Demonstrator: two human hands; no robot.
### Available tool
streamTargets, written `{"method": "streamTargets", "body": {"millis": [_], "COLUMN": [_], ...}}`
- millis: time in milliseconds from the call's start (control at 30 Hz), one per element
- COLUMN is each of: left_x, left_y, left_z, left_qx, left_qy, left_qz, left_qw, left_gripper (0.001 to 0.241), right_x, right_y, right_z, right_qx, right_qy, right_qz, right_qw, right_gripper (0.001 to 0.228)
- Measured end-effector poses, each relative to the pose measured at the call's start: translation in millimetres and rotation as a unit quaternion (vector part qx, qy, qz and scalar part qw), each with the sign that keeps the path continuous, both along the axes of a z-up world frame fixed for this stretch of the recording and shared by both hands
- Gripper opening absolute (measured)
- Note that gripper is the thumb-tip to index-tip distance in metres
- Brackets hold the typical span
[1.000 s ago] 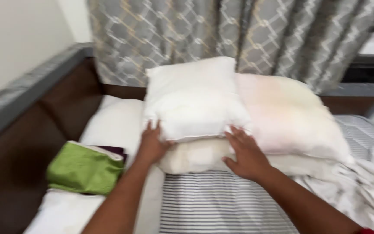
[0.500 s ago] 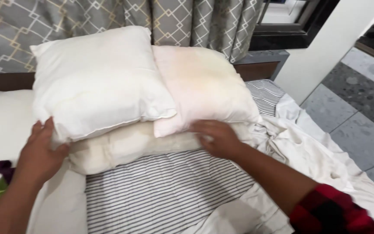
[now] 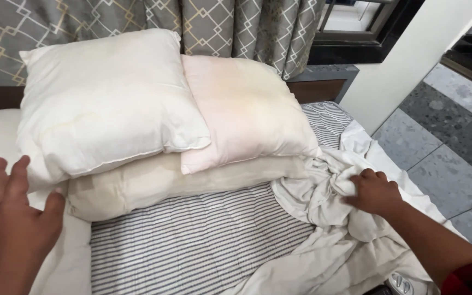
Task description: The person folds a green and a purple towel on a bed. They then place a white pillow into a white pillowcase, smooth it out, and stack it with other pillows. Finally, they fold a white sheet and place it on the bed.
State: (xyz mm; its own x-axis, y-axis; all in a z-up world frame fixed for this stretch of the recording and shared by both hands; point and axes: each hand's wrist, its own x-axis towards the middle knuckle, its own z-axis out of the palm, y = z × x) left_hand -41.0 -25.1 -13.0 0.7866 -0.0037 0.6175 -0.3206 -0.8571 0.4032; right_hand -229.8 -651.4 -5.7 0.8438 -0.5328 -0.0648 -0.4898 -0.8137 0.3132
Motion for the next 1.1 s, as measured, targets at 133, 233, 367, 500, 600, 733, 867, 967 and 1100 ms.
{"method": "streamTargets", "body": {"millis": [133, 233, 367, 500, 600, 733, 867, 967, 1100], "left_x": [-23.4, -45.9, -68.2, -86.5, -101.3, -115.6, -123.1, -109.7, -73.8], "left_y": [-4.2, -8.7, -30.2, -58.4, -86.0, -115.2, -139.6, -142.0, -118.2], "left_z": [10.2, 25.3, 45.5, 57.4, 70.2, 96.6, 107.7, 107.6, 97.1], "left_qx": [0.040, -0.013, -0.097, -0.164, -0.197, -0.135, -0.119, -0.159, -0.247], "left_qy": [-0.013, -0.040, -0.072, -0.095, -0.032, -0.011, -0.042, -0.063, -0.116], "left_qz": [0.020, -0.045, -0.131, -0.215, -0.274, -0.328, -0.378, -0.395, -0.410], "left_qw": [0.999, 0.998, 0.984, 0.958, 0.941, 0.935, 0.917, 0.903, 0.871], "left_gripper": [0.080, 0.072, 0.050, 0.043, 0.050, 0.088, 0.107, 0.081, 0.034], "right_x": [1.5, 10.6, 25.2, 46.7, 54.0, 76.3, 83.5, 97.3, 125.0], "right_y": [-68.2, -54.1, -21.3, 70.6, 142.9, 190.3, 250.3, 275.2, 284.7], "right_z": [-27.9, 16.1, 92.4, 171.3, 207.4, 204.3, 208.4, 210.4, 188.5], "right_qx": [-0.030, 0.236, 0.286, 0.427, 0.508, 0.545, 0.644, 0.682, 0.644], "right_qy": [-0.055, -0.331, -0.514, -0.532, -0.482, -0.427, -0.411, -0.386, -0.342], "right_qz": [0.066, -0.023, 0.126, 0.262, 0.308, 0.368, 0.342, 0.332, 0.362], "right_qw": [0.996, 0.913, 0.799, 0.683, 0.645, 0.621, 0.547, 0.525, 0.581], "right_gripper": [0.047, 0.034, 0.027, 0.024, 0.028, 0.034, 0.036, 0.035, 0.037]}}
